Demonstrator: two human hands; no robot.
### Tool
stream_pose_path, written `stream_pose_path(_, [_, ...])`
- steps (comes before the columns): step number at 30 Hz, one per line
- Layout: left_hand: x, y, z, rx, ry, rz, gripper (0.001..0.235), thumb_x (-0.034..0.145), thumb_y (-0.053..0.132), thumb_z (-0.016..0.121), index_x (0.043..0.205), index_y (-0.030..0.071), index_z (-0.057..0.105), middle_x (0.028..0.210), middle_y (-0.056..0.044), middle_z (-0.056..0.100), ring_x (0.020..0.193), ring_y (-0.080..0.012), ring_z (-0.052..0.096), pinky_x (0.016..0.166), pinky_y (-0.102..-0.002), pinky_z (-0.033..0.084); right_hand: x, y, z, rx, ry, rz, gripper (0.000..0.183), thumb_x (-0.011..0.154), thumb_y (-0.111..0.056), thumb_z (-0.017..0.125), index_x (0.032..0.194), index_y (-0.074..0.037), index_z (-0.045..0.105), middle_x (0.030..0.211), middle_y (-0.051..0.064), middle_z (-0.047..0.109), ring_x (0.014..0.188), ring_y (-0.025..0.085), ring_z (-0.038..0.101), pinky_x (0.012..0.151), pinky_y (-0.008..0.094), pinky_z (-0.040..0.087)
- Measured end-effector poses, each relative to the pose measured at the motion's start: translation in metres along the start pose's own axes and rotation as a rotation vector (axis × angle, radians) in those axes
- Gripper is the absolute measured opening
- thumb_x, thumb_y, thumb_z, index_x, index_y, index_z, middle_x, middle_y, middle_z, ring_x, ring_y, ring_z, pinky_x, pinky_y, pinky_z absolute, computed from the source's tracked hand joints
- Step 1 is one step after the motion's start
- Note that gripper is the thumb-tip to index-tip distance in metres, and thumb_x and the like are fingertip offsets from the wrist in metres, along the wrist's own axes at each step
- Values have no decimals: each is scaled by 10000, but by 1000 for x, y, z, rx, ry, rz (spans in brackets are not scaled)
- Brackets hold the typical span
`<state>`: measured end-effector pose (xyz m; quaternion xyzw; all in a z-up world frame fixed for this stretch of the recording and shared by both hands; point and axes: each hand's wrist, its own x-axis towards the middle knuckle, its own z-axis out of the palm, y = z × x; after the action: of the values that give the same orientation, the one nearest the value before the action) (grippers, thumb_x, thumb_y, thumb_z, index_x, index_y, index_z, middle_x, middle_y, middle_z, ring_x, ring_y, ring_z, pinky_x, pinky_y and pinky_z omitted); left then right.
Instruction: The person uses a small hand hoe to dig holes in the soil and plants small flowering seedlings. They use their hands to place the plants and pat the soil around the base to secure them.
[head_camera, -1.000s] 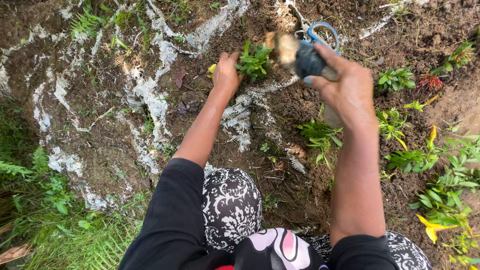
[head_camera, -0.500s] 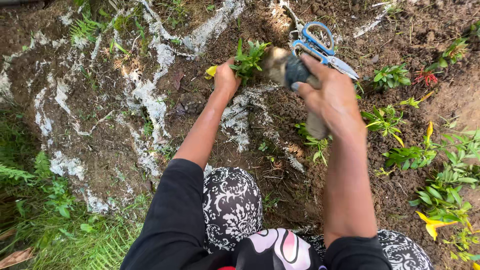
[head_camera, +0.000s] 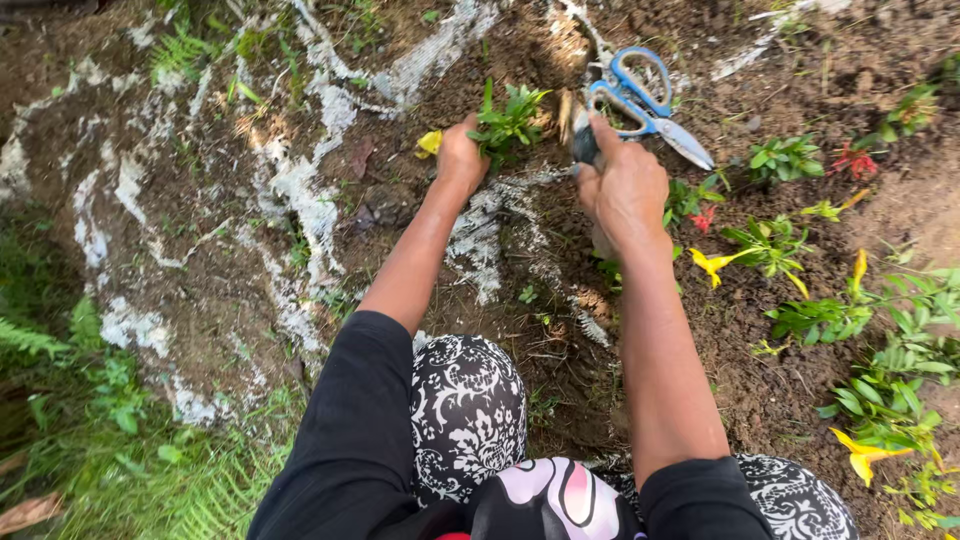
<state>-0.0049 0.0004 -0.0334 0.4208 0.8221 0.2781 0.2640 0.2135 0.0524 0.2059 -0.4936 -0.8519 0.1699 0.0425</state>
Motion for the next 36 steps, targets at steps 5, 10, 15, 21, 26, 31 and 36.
stream_pose_path(5, [4,7,-1,19,74,75,504,718,-30,737,1208,79,686,1002,-223,712,936,-400,695,796,-496,573,-16,1,-41,130,-90,18,633,845,-234,791,1450,-246,608,933,185,705,803,368,702,794,513,545])
stream_pose_path(10, [-1,7,-3,-18,-6,31,528,721,-33,735,1238,45,663,1002,-229,718,933,-388,697,774,-485,566,-17,-19,-67,42,-36,56,653,873,-238,779,1489,-226,564,973,180,700,855,379,689,801,514,551])
stream_pose_path(15, [8,4,4,-235,75,37,377,804,-8,691,1164,95,734,1024,-162,759,928,-346,727,781,-440,587,-6,-21,-47,-32,-152,78,668,866,-266,770,1490,-270,529,986,197,655,849,385,680,784,524,552])
stream_pose_path(21, [5,5,5,-14,110,90,360,814,34,727,1165,116,739,1047,-187,726,962,-388,700,843,-474,575,-24,9,-43,54,-59,-10,670,859,-264,796,1482,-287,551,964,173,655,852,371,677,784,526,543])
stream_pose_path(26, [3,5,12,0,250,236,543,662,12,771,1198,53,697,1008,-233,668,892,-416,666,780,-492,571,-30,-16,-34,15,-130,-42,683,890,-213,753,1521,-297,506,1003,189,617,749,360,677,671,500,574])
stream_pose_path(31, [24,4,32,-1001,49,-275,214,911,73,672,1080,22,792,1028,-160,741,975,-361,681,863,-452,561,-37,-22,-17,9,-45,-145,695,840,-177,783,1488,-291,558,986,175,637,775,352,679,687,484,568])
stream_pose_path(36, [21,2,-10,41,-3,68,591,743,-84,680,1303,101,659,1078,-187,634,996,-343,644,891,-428,551,-14,6,-24,367,238,-117,660,917,-130,805,1514,-242,545,1081,110,689,962,268,707,920,411,582])
